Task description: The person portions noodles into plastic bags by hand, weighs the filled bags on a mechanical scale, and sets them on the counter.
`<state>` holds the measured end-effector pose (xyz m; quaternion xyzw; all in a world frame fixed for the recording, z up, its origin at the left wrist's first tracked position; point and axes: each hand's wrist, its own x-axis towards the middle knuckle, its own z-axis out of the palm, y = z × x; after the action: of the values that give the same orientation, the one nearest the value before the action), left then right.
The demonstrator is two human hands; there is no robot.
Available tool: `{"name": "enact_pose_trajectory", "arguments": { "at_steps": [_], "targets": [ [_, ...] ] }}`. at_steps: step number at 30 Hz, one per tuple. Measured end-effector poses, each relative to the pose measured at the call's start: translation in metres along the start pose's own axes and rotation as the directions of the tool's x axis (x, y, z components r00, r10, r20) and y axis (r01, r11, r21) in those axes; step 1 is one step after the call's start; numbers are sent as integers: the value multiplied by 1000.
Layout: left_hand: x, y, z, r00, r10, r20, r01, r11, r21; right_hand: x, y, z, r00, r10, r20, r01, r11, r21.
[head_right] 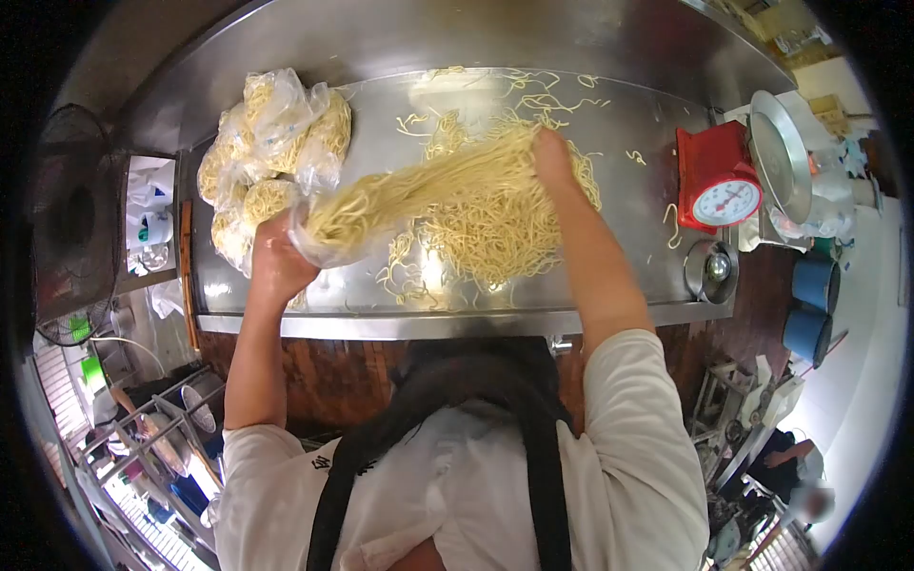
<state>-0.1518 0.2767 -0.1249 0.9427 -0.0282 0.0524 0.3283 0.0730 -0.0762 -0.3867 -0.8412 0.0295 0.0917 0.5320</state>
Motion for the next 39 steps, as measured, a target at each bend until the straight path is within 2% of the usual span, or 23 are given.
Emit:
{"name": "enact_pose_trajectory", "arguments": {
  "at_steps": [2, 3, 5, 8, 9, 11, 12, 15, 16, 17, 21, 23, 24, 25, 27, 29, 31, 32, 35, 36, 37, 38, 39],
  "targets": [
    [-2, -23, 20, 997, 65, 37, -69, 990, 125, 18, 16, -28, 981, -186, -57, 147, 901, -409],
    [-2, -46, 38, 990, 136, 35, -140, 972, 186, 16, -6, -45, 988, -136, -76, 76, 843, -532],
    [-9, -102, 82, 959, 278, 50, -279, 909, 310, 31, 0, -66, 982, -156, 109, 189, 733, -653],
    [-31, -104, 144, 995, 92, -27, -71, 893, 444, 6, -81, -61, 913, 24, 408, 364, 403, -840],
    [-40, -92, 156, 998, -43, -36, 52, 949, 310, -19, -115, -46, 869, 139, 475, 431, 260, -864],
    [-53, -77, 182, 957, -275, -91, 274, 961, -29, -58, -114, 3, 848, -166, 504, 529, 351, -773],
    [-51, -73, 195, 939, -309, -151, 303, 951, -62, -82, -142, 31, 783, -211, 585, 611, 436, -660],
    [-40, -78, 214, 861, -460, -219, 434, 887, -157, -91, -71, 124, 501, -523, 690, 853, 163, -496],
    [-32, -82, 212, 824, -540, -172, 512, 839, -182, -90, -76, 133, 538, -418, 732, 842, 297, -449],
    [-29, -84, 210, 778, -617, -120, 589, 782, -204, -89, -81, 140, 553, -305, 775, 806, 430, -406],
    [-23, -35, 169, 799, -574, -178, 414, 741, -528, -91, -136, 126, 419, 38, 907, 582, 756, -300],
    [-32, -8, 168, 885, -441, -148, 338, 828, -448, -101, -138, 122, 523, -11, 852, -52, 998, 45],
    [-41, 5, 178, 903, -418, -101, 339, 837, -430, -109, -139, 117, 581, 3, 814, -364, 896, 256],
    [-40, 36, 168, 906, -423, -2, 347, 745, -570, -122, -141, 119, 642, -13, 767, -394, 852, 345],
    [-38, 45, 171, 960, -255, -118, 158, 836, -525, -142, -146, 132, 756, -31, 654, -421, 742, 522],
    [-26, 31, 155, 940, -340, -16, 282, 804, -524, -136, -136, 134, 645, 105, 757, -587, 703, 401],
    [-19, 9, 139, 904, -402, -146, 254, 779, -573, -141, -106, 133, 625, -87, 776, -289, 897, 333],
    [-15, -8, 140, 833, -544, -97, 264, 546, -795, -141, -94, 120, 676, -223, 703, 88, 971, 223],
    [-17, -38, 137, 775, -627, 79, 362, 338, -869, -130, -65, 114, 423, -4, 906, -199, 975, 97],
    [-21, -31, 139, 794, -596, 122, 402, 363, -841, -133, -50, 125, 443, -130, 887, -215, 945, 246],
    [-27, -10, 143, 807, -565, 169, 440, 386, -811, -137, -67, 125, 493, -63, 868, -385, 879, 282],
    [-42, 4, 164, 904, -396, -161, 214, 745, -632, -149, -99, 123, 525, 21, 851, -545, 776, 317],
    [-52, 15, 173, 919, -331, -215, 153, 802, -578, -157, -119, 126, 540, 106, 835, -676, 646, 356]
  ]
}}
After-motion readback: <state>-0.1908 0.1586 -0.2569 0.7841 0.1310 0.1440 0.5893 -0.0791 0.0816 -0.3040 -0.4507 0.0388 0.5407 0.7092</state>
